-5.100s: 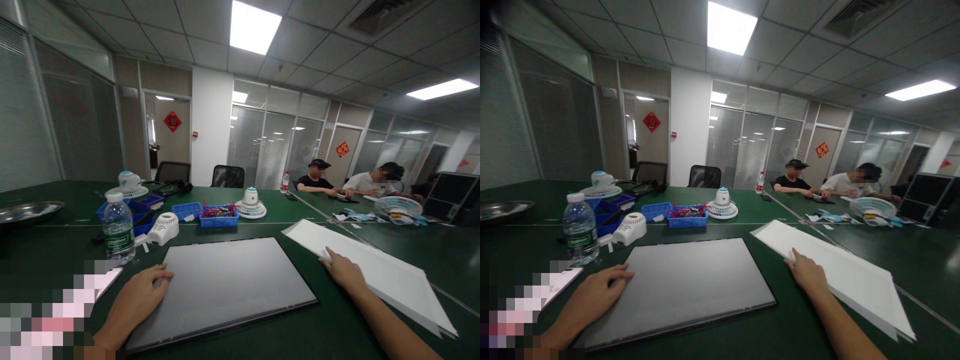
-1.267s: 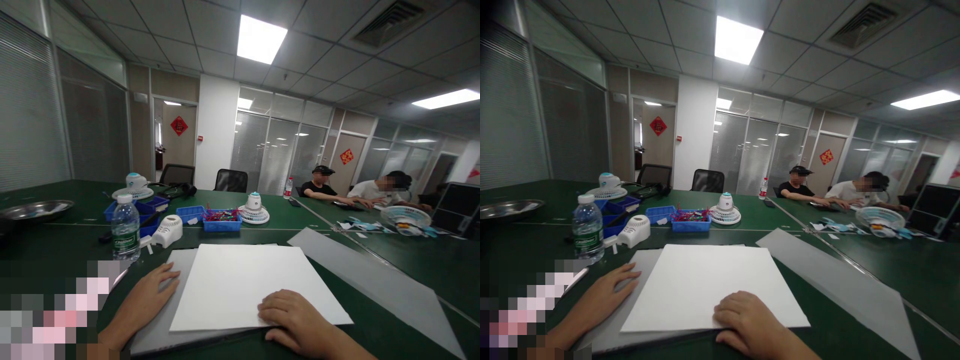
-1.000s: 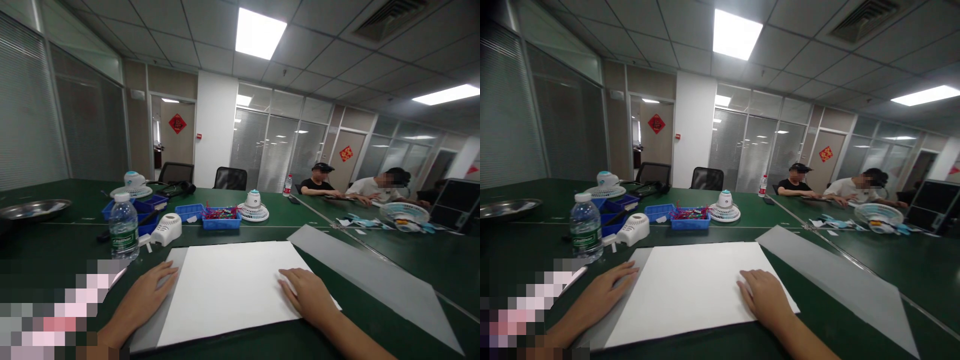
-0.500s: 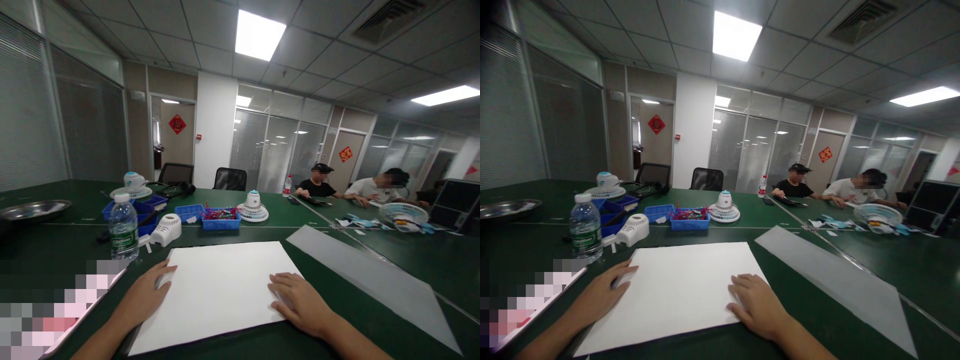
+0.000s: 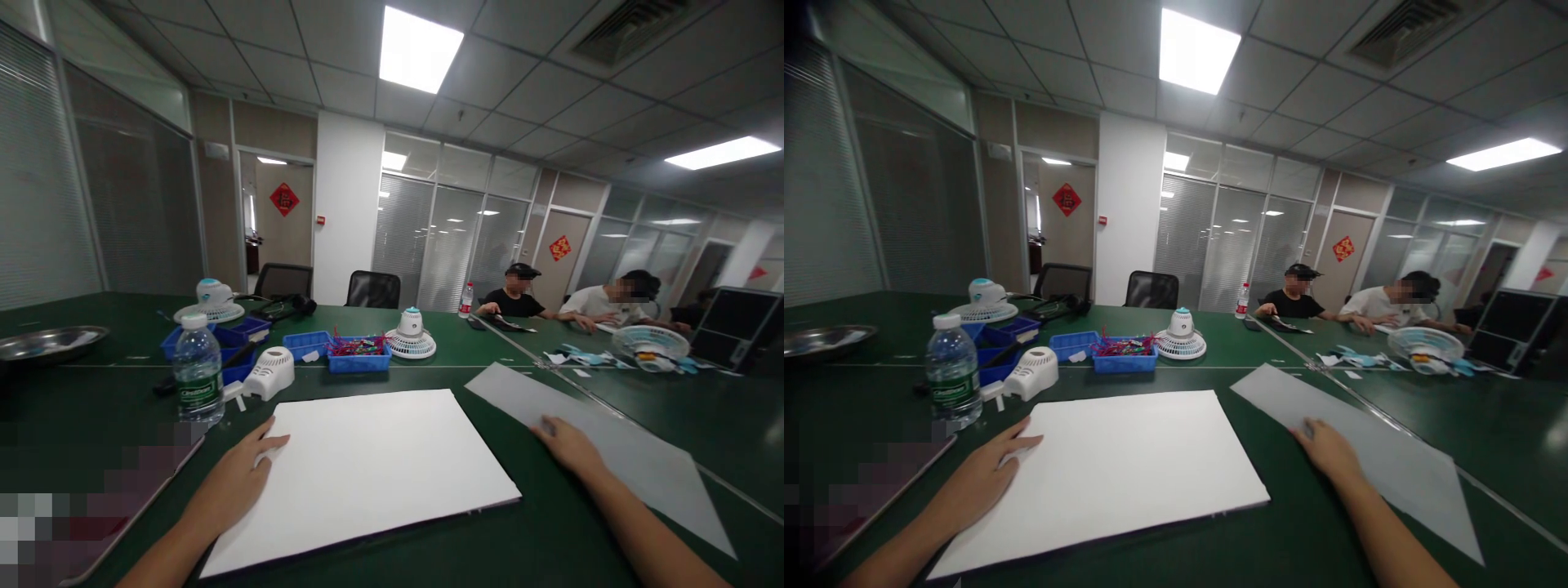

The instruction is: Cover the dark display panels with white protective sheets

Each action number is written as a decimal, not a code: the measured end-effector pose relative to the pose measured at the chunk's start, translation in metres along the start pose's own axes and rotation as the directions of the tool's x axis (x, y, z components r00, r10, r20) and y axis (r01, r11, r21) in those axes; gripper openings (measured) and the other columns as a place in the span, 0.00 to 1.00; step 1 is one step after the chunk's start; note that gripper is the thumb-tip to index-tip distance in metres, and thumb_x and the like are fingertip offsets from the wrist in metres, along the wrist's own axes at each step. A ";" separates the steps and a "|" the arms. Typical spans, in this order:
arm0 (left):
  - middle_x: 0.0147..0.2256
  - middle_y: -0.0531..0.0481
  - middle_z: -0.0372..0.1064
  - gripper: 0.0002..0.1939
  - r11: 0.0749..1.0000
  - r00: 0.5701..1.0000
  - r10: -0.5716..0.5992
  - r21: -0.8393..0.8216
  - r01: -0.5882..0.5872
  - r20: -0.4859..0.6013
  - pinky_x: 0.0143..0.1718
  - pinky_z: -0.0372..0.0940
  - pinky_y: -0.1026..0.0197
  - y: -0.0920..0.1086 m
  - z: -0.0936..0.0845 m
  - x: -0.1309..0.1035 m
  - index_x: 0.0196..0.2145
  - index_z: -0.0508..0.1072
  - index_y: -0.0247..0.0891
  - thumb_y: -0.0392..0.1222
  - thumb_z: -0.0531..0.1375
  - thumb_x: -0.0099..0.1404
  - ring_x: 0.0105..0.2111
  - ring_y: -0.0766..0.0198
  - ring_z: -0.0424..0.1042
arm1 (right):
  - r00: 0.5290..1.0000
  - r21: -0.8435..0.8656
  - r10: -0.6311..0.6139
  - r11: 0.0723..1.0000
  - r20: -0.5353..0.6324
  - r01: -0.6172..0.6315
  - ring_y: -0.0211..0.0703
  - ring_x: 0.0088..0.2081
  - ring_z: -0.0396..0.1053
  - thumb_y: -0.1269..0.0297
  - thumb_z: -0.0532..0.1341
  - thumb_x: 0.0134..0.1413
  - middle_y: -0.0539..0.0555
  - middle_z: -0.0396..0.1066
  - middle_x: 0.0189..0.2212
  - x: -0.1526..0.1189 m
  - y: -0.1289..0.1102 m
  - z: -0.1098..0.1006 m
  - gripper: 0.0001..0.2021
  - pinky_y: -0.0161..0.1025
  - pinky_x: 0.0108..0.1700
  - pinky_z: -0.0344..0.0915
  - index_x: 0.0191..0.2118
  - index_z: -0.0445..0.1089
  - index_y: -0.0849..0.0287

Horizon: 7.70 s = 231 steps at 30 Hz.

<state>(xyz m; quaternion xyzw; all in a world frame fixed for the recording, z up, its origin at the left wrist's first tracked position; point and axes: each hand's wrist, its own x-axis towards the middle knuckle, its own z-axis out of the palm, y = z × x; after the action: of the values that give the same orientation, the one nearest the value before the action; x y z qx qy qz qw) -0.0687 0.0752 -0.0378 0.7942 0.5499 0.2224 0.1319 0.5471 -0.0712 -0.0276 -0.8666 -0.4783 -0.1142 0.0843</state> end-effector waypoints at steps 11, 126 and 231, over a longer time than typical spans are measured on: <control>0.66 0.46 0.59 0.28 1.000 1.000 -0.027 -0.002 0.027 0.005 0.65 0.56 0.51 0.006 -0.002 -0.002 0.56 0.77 0.41 0.53 0.52 0.65 0.64 0.51 0.63 | 0.993 -0.060 -0.106 0.992 0.058 0.109 0.61 0.56 0.69 0.44 0.49 0.65 0.66 0.72 0.53 0.001 -0.022 0.023 0.29 0.52 0.53 0.65 0.58 0.72 0.59; 0.60 0.50 0.71 0.24 0.926 0.998 0.037 -0.374 -0.053 -0.051 0.64 0.58 0.39 -0.006 -0.017 -0.003 0.55 0.77 0.46 0.46 0.53 0.64 0.60 0.48 0.69 | 0.989 0.989 0.048 0.064 -0.140 0.137 0.63 0.54 0.71 0.52 0.63 0.50 0.58 0.65 0.62 -0.033 -0.090 0.016 0.13 0.54 0.48 0.69 0.28 0.74 0.58; 0.67 0.48 0.59 0.25 0.999 0.998 0.041 0.018 -0.042 0.045 0.69 0.44 0.40 0.013 -0.003 -0.006 0.53 0.78 0.49 0.58 0.55 0.64 0.69 0.46 0.52 | 0.893 -0.006 -0.438 0.898 -0.107 0.440 0.50 0.64 0.60 0.49 0.51 0.65 0.58 0.56 0.68 -0.031 -0.066 -0.038 0.23 0.47 0.66 0.55 0.57 0.70 0.54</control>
<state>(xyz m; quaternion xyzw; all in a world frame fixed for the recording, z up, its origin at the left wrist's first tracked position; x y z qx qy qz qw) -0.0620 0.0645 -0.0307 0.8115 0.5323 0.2019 0.1319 0.4704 -0.0709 0.0032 -0.7283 -0.6573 -0.1716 0.0897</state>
